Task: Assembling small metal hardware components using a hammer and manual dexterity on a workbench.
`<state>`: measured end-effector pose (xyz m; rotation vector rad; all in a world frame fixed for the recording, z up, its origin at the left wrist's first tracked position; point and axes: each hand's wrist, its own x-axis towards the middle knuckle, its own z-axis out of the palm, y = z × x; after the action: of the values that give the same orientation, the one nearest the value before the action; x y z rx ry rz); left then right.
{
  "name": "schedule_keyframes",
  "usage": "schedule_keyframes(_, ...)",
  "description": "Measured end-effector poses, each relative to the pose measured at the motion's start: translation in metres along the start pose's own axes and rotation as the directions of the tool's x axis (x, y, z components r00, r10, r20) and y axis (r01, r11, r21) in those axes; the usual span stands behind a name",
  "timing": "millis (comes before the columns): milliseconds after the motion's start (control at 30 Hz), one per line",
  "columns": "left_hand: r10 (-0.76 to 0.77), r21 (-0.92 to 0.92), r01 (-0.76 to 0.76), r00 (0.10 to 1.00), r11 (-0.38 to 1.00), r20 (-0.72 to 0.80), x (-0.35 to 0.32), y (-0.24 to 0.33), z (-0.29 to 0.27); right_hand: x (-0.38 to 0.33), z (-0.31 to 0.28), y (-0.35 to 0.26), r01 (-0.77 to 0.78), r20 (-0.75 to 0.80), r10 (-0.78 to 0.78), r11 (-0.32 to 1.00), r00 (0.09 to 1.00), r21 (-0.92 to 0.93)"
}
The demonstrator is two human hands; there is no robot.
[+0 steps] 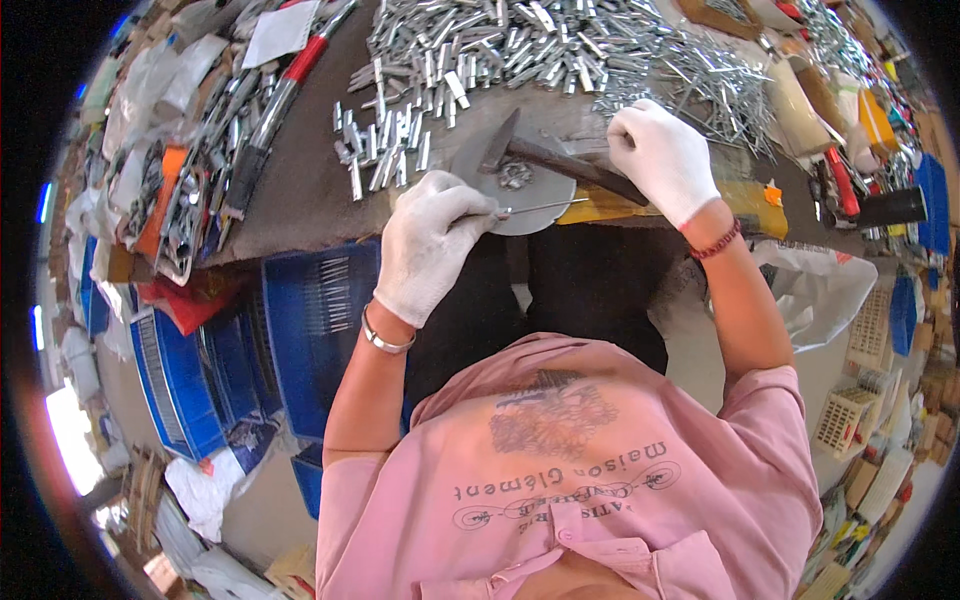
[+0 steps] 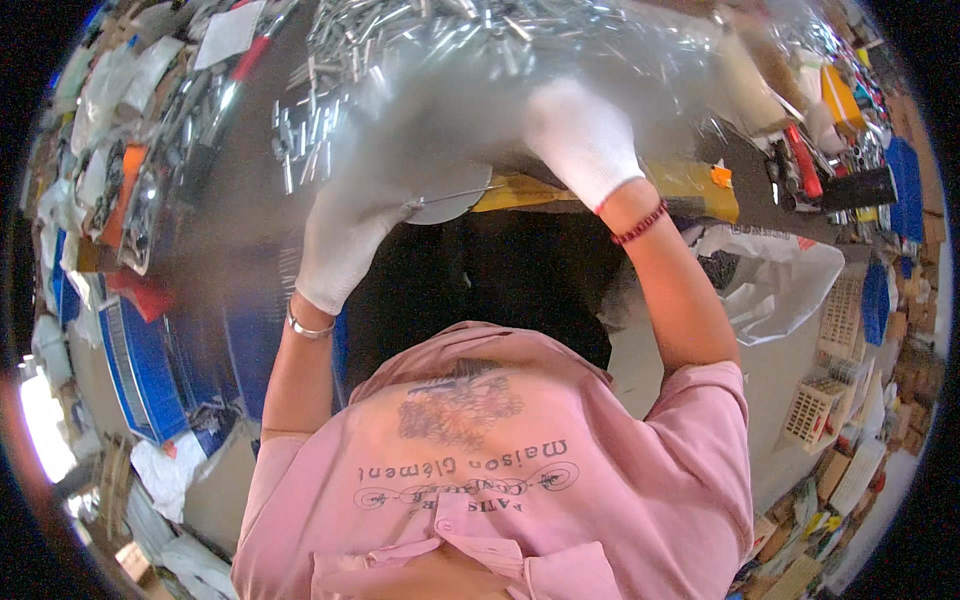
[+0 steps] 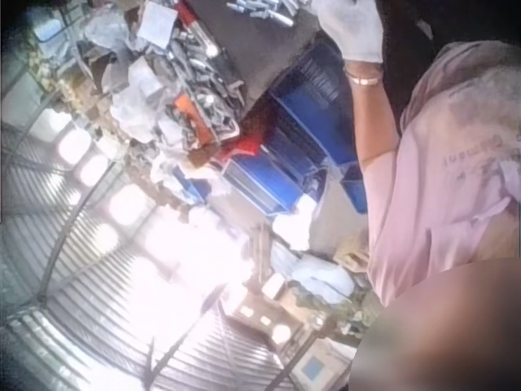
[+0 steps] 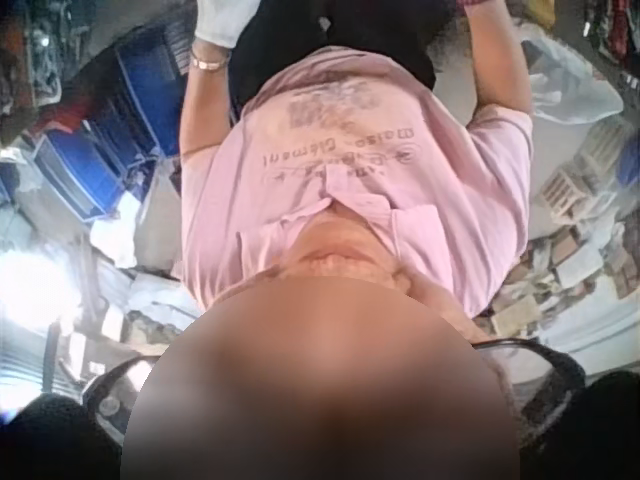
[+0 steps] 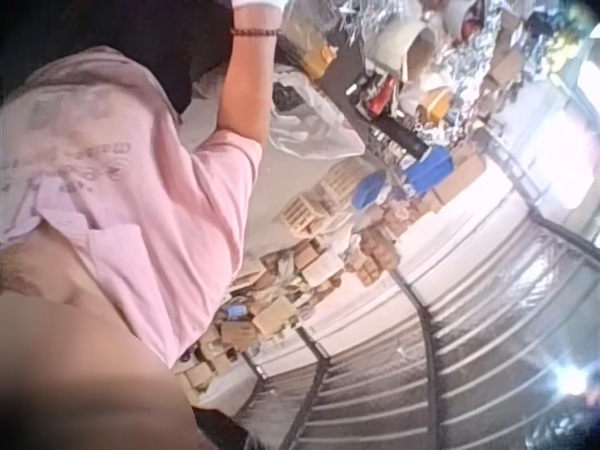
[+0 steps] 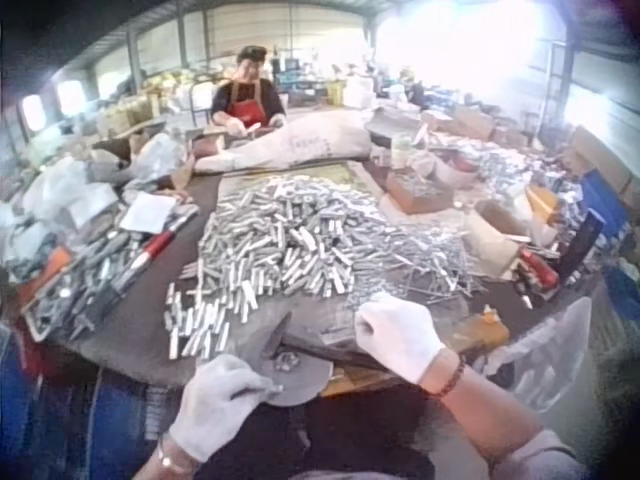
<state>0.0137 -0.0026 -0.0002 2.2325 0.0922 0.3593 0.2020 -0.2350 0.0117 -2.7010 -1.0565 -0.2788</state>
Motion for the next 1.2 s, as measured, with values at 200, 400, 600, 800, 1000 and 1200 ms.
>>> schedule_keyframes(200,0.056,0.066,-0.05,0.994,0.997,-0.089,-0.002,-0.003,0.001,-0.017,-0.012,-0.068,0.295,-0.044,-0.307,0.852,0.951,0.432)
schedule_keyframes(400,0.105,0.082,-0.097,0.99,0.992,-0.099,0.004,-0.008,-0.001,-0.006,0.001,-0.079,0.426,0.014,-0.459,0.836,0.889,0.345)
schedule_keyframes(600,0.216,0.22,-0.191,0.972,0.957,-0.096,0.003,-0.007,-0.003,-0.001,-0.036,-0.103,0.59,0.173,-0.579,0.807,0.797,-0.014)
schedule_keyframes(800,0.196,0.143,-0.182,0.976,0.973,-0.095,-0.007,-0.004,0.003,-0.017,-0.024,-0.118,0.589,0.172,-0.574,0.807,0.8,-0.048)
schedule_keyframes(1000,0.128,0.108,-0.123,0.991,0.987,-0.047,-0.004,-0.004,-0.011,-0.01,-0.035,-0.089,0.326,0.031,-0.327,0.945,0.945,0.031)
schedule_keyframes(1200,0.165,0.084,-0.161,0.985,0.983,-0.045,0.002,-0.009,-0.006,-0.017,-0.018,-0.058,0.223,-0.069,-0.212,0.95,0.975,0.221)
